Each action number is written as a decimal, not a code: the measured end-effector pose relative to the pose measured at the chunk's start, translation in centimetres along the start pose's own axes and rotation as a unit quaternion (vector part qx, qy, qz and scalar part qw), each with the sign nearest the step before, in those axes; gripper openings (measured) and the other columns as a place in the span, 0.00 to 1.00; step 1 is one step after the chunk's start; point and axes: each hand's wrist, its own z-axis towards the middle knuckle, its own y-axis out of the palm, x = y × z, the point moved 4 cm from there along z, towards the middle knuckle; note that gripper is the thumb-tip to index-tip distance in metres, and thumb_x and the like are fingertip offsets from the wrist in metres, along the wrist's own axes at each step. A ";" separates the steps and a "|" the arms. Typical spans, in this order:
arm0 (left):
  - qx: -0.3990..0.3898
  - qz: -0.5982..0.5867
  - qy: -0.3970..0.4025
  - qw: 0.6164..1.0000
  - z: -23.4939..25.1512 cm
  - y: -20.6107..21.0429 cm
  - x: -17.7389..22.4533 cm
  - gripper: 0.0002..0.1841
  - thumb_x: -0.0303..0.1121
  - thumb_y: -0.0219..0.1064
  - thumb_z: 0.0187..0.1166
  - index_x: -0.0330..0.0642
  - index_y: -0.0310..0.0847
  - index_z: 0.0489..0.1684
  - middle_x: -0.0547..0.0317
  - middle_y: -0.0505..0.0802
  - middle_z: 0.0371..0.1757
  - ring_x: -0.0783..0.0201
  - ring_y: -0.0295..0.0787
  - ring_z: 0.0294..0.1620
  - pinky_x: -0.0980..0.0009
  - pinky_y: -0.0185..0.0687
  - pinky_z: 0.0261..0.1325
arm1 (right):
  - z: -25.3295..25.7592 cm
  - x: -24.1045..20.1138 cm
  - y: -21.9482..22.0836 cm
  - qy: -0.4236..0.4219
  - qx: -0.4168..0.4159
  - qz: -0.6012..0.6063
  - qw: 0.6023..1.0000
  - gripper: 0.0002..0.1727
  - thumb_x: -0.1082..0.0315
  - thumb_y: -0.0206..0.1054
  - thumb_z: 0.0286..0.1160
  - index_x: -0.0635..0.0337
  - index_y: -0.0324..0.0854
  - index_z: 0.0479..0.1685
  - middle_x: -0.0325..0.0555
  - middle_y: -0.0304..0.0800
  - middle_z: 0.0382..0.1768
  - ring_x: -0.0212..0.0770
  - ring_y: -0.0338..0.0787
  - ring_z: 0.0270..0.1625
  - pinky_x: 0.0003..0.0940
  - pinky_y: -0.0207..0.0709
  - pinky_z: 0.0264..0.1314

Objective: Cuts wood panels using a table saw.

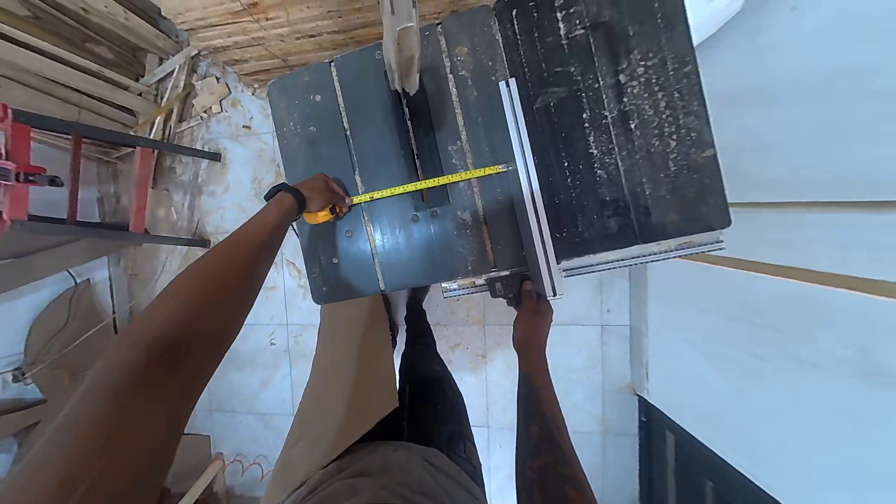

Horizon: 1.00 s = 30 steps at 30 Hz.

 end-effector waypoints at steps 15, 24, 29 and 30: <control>-0.026 -0.008 -0.044 0.999 0.8 -0.9 0.7 0.16 0.40 0.66 0.86 0.34 0.91 0.48 0.52 0.97 0.38 0.58 0.97 0.35 0.60 0.95 0.44 | 0.0 -0.1 0.2 0.009 -0.004 0.021 1.000 0.27 0.44 0.56 0.89 0.62 0.84 0.54 0.49 0.91 0.45 0.42 0.92 0.48 0.48 0.87 0.56; -0.047 -0.023 -0.056 0.997 0.9 -1.3 0.7 0.16 0.40 0.64 0.88 0.33 0.89 0.48 0.50 0.97 0.38 0.57 0.97 0.35 0.61 0.95 0.43 | -0.5 -0.4 0.4 0.018 -0.009 0.011 1.000 0.28 0.44 0.56 0.89 0.63 0.84 0.53 0.51 0.91 0.43 0.43 0.92 0.47 0.49 0.87 0.56; -0.048 -0.019 -0.059 0.997 1.0 -1.6 0.7 0.16 0.40 0.64 0.88 0.33 0.89 0.49 0.50 0.97 0.39 0.57 0.97 0.36 0.61 0.95 0.44 | -0.8 -0.3 0.8 0.009 -0.009 0.027 1.000 0.27 0.43 0.56 0.89 0.61 0.83 0.57 0.50 0.92 0.48 0.43 0.92 0.52 0.48 0.87 0.59; -0.048 -0.018 -0.057 0.997 0.9 -1.6 0.7 0.16 0.40 0.64 0.88 0.33 0.89 0.49 0.50 0.97 0.39 0.57 0.97 0.36 0.61 0.95 0.44 | -0.8 -0.3 0.9 0.008 -0.008 0.026 1.000 0.27 0.43 0.57 0.88 0.60 0.83 0.58 0.49 0.92 0.49 0.43 0.93 0.53 0.48 0.87 0.60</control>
